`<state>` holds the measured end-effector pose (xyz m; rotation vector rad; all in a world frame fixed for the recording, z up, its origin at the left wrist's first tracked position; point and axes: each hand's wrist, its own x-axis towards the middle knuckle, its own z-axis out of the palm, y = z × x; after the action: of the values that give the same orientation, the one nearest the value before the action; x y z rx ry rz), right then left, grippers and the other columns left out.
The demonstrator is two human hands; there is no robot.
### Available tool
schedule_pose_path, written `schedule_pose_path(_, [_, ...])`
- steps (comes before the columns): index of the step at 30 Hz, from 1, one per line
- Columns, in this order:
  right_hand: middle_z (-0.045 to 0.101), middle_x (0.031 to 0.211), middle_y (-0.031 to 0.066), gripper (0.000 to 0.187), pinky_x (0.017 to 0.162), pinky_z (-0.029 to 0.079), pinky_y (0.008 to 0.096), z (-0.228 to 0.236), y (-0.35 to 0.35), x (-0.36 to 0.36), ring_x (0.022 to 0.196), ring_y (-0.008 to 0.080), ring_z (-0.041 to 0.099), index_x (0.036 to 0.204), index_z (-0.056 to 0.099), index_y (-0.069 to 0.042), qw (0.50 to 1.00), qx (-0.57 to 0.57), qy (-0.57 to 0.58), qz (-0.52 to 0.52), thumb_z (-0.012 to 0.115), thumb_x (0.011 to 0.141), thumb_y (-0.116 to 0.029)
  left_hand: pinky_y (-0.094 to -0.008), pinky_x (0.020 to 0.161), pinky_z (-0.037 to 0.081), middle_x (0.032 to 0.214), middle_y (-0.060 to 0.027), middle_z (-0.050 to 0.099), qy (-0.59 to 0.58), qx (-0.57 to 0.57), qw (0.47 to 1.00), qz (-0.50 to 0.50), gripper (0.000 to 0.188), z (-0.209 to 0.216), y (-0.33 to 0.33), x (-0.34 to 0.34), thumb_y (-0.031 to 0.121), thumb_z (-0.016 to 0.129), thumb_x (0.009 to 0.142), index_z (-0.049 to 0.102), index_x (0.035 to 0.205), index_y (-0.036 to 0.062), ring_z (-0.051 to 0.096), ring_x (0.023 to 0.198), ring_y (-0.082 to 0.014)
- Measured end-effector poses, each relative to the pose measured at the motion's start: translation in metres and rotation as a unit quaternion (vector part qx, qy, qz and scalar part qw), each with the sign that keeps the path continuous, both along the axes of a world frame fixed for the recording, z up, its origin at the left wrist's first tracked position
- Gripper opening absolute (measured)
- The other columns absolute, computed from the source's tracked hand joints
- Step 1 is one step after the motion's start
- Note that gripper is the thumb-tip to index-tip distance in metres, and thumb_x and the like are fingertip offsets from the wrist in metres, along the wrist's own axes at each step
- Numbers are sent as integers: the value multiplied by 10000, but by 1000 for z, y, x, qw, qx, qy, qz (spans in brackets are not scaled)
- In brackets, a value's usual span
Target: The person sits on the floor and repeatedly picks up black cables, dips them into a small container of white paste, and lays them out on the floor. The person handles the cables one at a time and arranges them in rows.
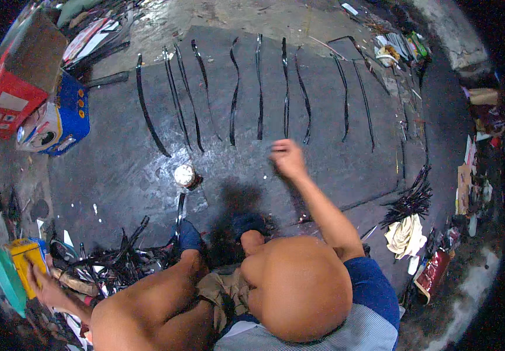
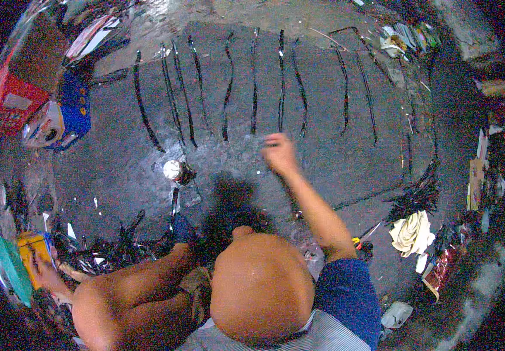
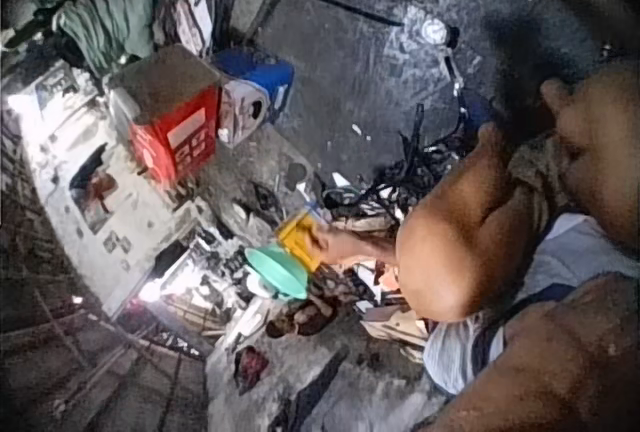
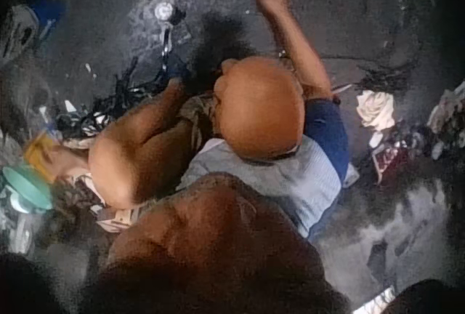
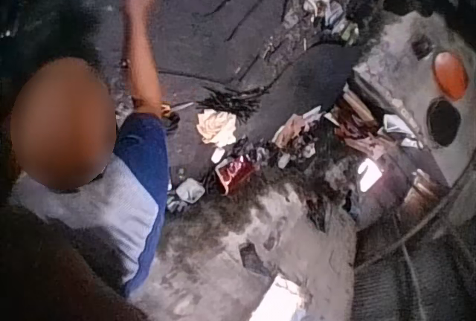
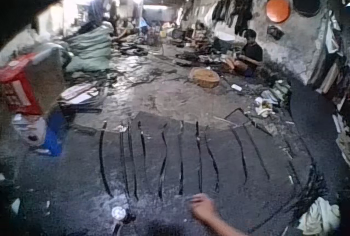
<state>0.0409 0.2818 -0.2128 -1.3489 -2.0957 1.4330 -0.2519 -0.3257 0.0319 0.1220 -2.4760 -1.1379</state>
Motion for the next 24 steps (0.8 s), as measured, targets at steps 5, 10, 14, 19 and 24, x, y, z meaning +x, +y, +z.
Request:
schedule_pose_path(5, [574,1263,175,854,948,532,416,59,-122,-95,1127,336,611,1397,482,-91,951,102,72,283,900,664,-219,-284,696,538,992,-67,739,-211,-18,949,-235,260,-72,154,19,53,686,844,744,1095,17,663,834,-131])
schedule_pose_path(10, [615,1104,166,768,898,536,390,38,-152,-129,1030,299,647,1339,538,-87,935,155,119,295,903,678,-230,-267,530,471,804,-79,691,-443,230,809,-311,286,-185,243,48,-1,673,865,688,1148,-44,633,613,-131])
schedule_pose_path(14, [690,1034,111,649,797,568,371,43,-141,-128,906,256,706,1218,548,-53,979,-3,151,136,900,712,-258,-266,573,482,800,-83,697,-491,356,738,-297,310,-228,260,59,-28,654,852,672,1160,-60,634,629,-139])
schedule_pose_path(19, [684,1068,96,671,785,567,323,61,-143,-123,913,179,691,1243,504,-23,969,-65,228,66,912,735,-185,-267,636,509,802,-75,704,-499,368,729,-290,315,-234,266,69,-50,630,843,685,1154,-57,643,663,-137])
schedule_pose_path(24, [690,1146,135,771,794,598,377,74,-167,-123,943,213,698,1323,463,-26,972,-57,202,106,912,736,-242,-270,725,531,943,-69,714,-523,453,617,-374,369,-211,266,76,-78,581,834,682,1188,-52,649,791,-121])
